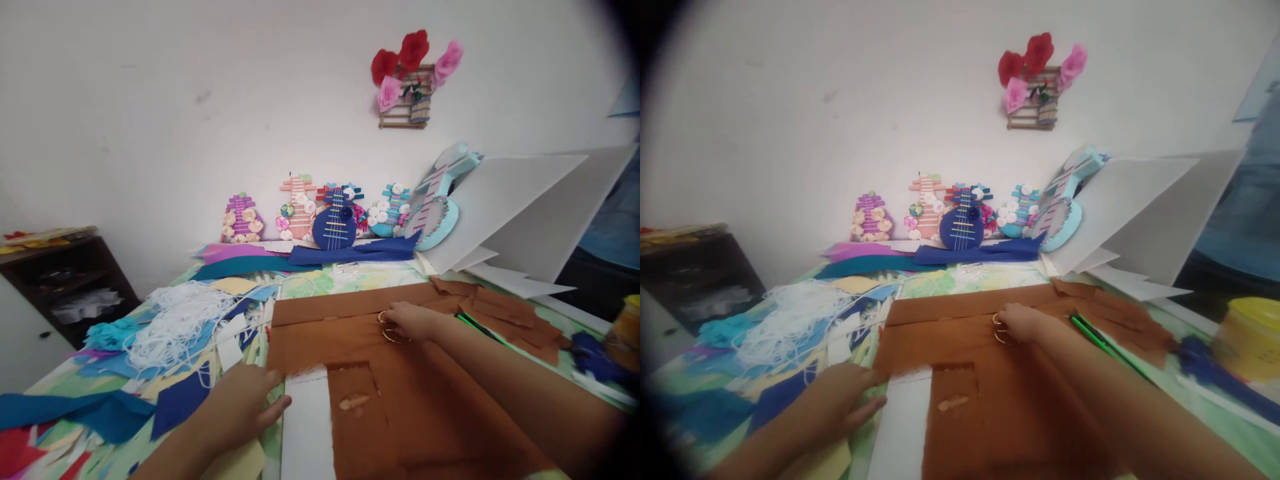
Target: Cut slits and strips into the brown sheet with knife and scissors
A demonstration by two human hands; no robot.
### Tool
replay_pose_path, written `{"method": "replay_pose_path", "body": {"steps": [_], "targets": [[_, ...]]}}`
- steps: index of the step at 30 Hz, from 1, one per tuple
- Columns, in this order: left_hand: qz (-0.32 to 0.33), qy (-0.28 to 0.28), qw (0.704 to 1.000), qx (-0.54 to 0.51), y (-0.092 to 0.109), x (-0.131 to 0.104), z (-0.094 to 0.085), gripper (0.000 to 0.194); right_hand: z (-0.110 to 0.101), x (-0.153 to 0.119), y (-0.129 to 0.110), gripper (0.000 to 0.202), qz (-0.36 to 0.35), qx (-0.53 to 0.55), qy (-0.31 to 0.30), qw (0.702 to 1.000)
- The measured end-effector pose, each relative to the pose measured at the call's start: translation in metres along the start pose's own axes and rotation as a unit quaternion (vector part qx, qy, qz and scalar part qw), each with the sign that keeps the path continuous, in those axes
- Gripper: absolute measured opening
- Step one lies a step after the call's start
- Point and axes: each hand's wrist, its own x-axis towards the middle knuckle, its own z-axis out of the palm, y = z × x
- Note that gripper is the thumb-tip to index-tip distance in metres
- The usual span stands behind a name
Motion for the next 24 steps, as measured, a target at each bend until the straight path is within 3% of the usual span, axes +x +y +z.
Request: {"method": "replay_pose_path", "body": {"steps": [3, 6, 8, 10, 13, 20, 24], "targets": [[0.055, 0.014, 0.998, 0.029, 0.017, 0.014, -0.005, 0.018, -0.001, 0.000, -0.005, 0.017, -0.029, -0.021, 0.000, 0.999], [0.144, 0.039, 0.988, 0.034, 0.052, 0.019, 0.007, 0.017, -0.005, -0.003, -0.009, 0.016, -0.043, -0.036, 0.012, 0.998], [0.218, 0.110, 0.968, 0.055, 0.075, 0.020, 0.024, 0.008, -0.009, -0.008, -0.011, 0.018, -0.050, -0.044, 0.024, 0.998], [0.229, 0.207, 0.949, 0.067, 0.091, 0.020, 0.043, 0.008, -0.014, -0.015, -0.012, 0.023, -0.061, -0.049, 0.037, 0.996], [0.211, 0.277, 0.936, 0.046, 0.102, 0.021, 0.064, 0.007, -0.020, -0.029, -0.011, 0.034, -0.091, -0.051, 0.068, 0.992], [0.191, 0.300, 0.934, -0.015, 0.103, 0.019, 0.081, 0.020, -0.011, -0.047, -0.003, 0.037, -0.086, 0.019, 0.093, 0.992], [0.188, 0.241, 0.951, -0.037, 0.105, 0.016, 0.073, 0.022, -0.004, -0.041, 0.002, 0.035, -0.074, 0.087, 0.087, 0.990]]}}
